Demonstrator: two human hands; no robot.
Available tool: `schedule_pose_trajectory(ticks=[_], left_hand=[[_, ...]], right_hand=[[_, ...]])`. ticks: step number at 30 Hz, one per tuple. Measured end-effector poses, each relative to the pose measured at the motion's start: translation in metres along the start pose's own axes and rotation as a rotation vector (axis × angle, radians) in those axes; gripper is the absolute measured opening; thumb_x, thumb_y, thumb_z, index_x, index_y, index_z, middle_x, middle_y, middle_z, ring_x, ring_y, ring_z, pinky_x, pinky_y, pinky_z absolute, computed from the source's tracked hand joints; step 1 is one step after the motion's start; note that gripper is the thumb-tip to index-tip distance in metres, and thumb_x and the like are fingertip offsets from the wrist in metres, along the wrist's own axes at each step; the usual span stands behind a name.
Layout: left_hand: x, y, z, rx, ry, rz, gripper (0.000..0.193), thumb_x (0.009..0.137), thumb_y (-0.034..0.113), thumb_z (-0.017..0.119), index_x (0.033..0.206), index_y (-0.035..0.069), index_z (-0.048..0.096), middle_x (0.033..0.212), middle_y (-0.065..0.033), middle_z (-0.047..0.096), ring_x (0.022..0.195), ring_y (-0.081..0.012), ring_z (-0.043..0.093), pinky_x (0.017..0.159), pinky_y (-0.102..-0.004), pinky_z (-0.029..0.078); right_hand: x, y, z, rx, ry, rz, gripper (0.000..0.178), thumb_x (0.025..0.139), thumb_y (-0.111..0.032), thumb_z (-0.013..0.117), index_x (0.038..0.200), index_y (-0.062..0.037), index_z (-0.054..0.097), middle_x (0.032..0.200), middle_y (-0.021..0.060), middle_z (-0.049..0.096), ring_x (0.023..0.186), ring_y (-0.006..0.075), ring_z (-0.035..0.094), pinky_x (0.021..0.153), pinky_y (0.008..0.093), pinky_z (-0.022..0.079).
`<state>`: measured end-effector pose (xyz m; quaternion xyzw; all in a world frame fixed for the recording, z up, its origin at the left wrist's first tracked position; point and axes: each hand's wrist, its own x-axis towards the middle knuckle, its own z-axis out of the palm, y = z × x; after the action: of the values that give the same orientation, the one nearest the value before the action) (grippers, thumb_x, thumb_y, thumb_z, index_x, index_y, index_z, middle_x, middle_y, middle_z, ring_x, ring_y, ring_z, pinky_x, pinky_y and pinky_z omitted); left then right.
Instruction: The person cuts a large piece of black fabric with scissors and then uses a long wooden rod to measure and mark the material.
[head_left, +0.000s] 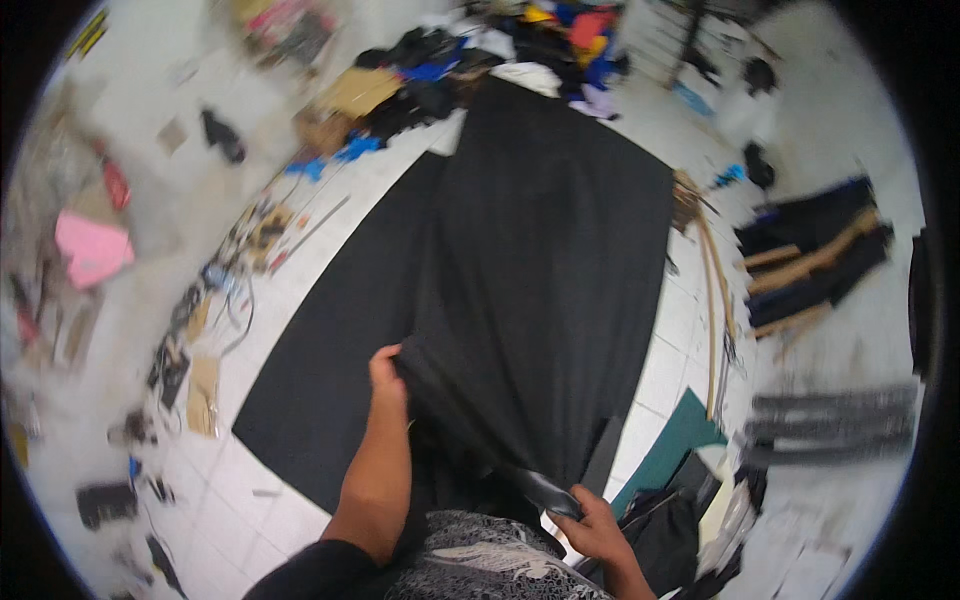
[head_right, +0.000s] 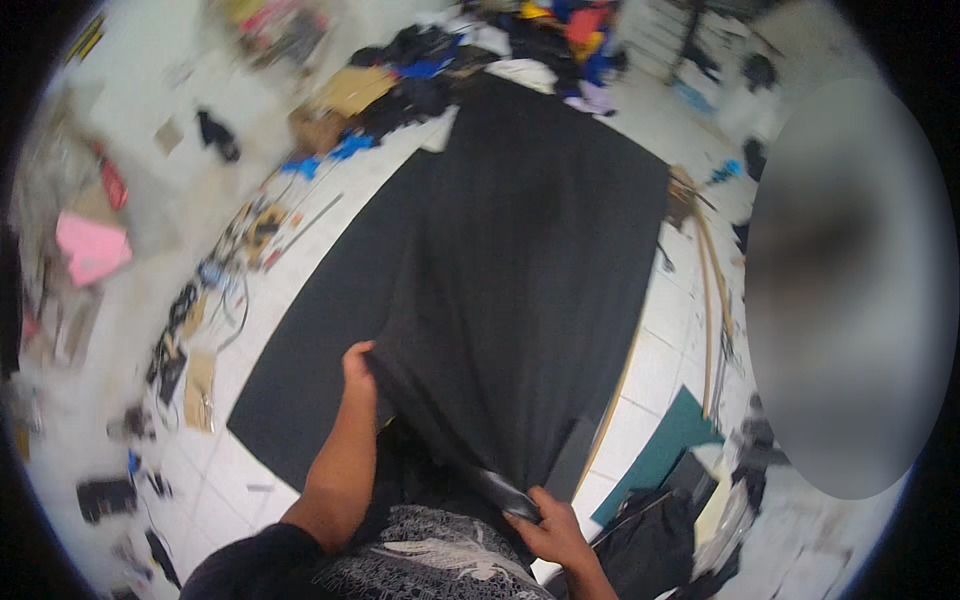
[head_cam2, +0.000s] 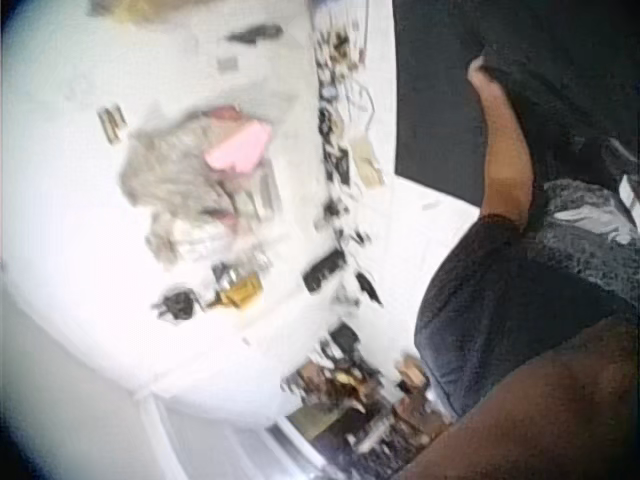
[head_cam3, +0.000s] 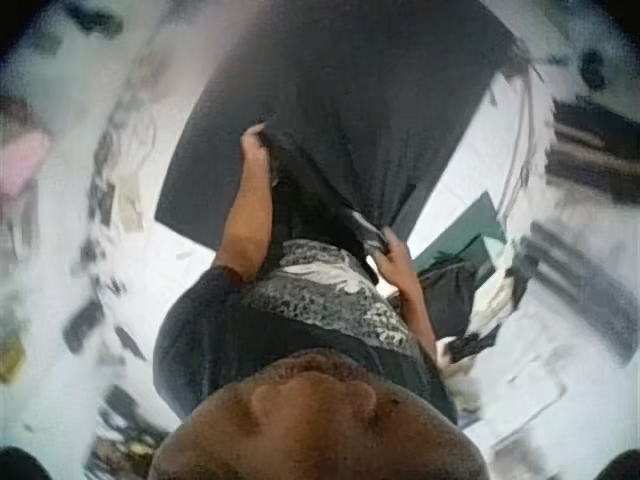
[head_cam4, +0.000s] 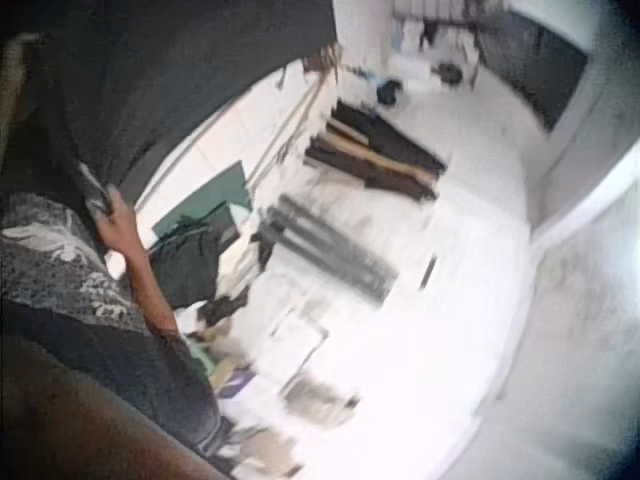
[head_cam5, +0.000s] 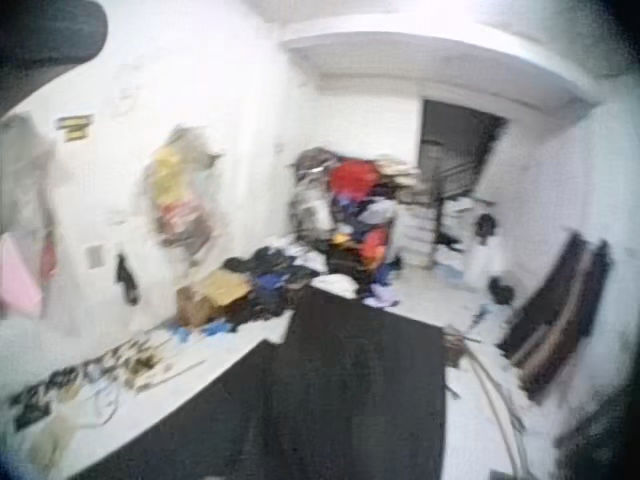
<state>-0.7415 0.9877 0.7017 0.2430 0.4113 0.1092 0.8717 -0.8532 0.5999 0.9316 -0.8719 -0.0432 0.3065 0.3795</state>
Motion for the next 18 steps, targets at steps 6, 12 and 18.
schedule_pose_trajectory(ticks=[6,12,18], left_hand=[[0.014,0.115,-0.091,-0.046,-0.139,-0.169,0.051,0.086,0.037,0.067,0.12,-0.002,0.063,0.12,-0.0214,0.066,0.111,-0.0393,0.062,0.104,-0.0524,0.044],[-0.064,0.239,-0.173,0.114,-0.029,0.001,0.058,0.093,0.043,0.062,0.129,-0.003,0.058,0.129,-0.0213,0.063,0.118,-0.0382,0.061,0.106,-0.0527,0.043],[-0.107,0.274,-0.342,0.392,-0.036,0.214,0.052,0.091,0.027,0.066,0.132,-0.004,0.056,0.129,-0.0182,0.062,0.114,-0.0317,0.061,0.105,-0.0435,0.045]], right_hand=[[-0.095,0.015,0.094,0.204,0.042,0.022,0.033,0.086,-0.03,0.077,0.097,-0.004,0.061,0.076,0.0184,0.067,0.067,0.0289,0.069,0.06,0.0383,0.05],[-0.125,0.005,0.225,0.17,0.154,0.049,0.032,0.084,-0.03,0.077,0.095,-0.0053,0.061,0.076,0.0185,0.066,0.074,0.0363,0.07,0.062,0.0413,0.05],[-0.142,0.015,0.344,-0.266,0.327,0.033,0.028,0.077,-0.023,0.075,0.092,-0.0048,0.06,0.079,0.0204,0.068,0.08,0.0419,0.068,0.069,0.0504,0.051]])
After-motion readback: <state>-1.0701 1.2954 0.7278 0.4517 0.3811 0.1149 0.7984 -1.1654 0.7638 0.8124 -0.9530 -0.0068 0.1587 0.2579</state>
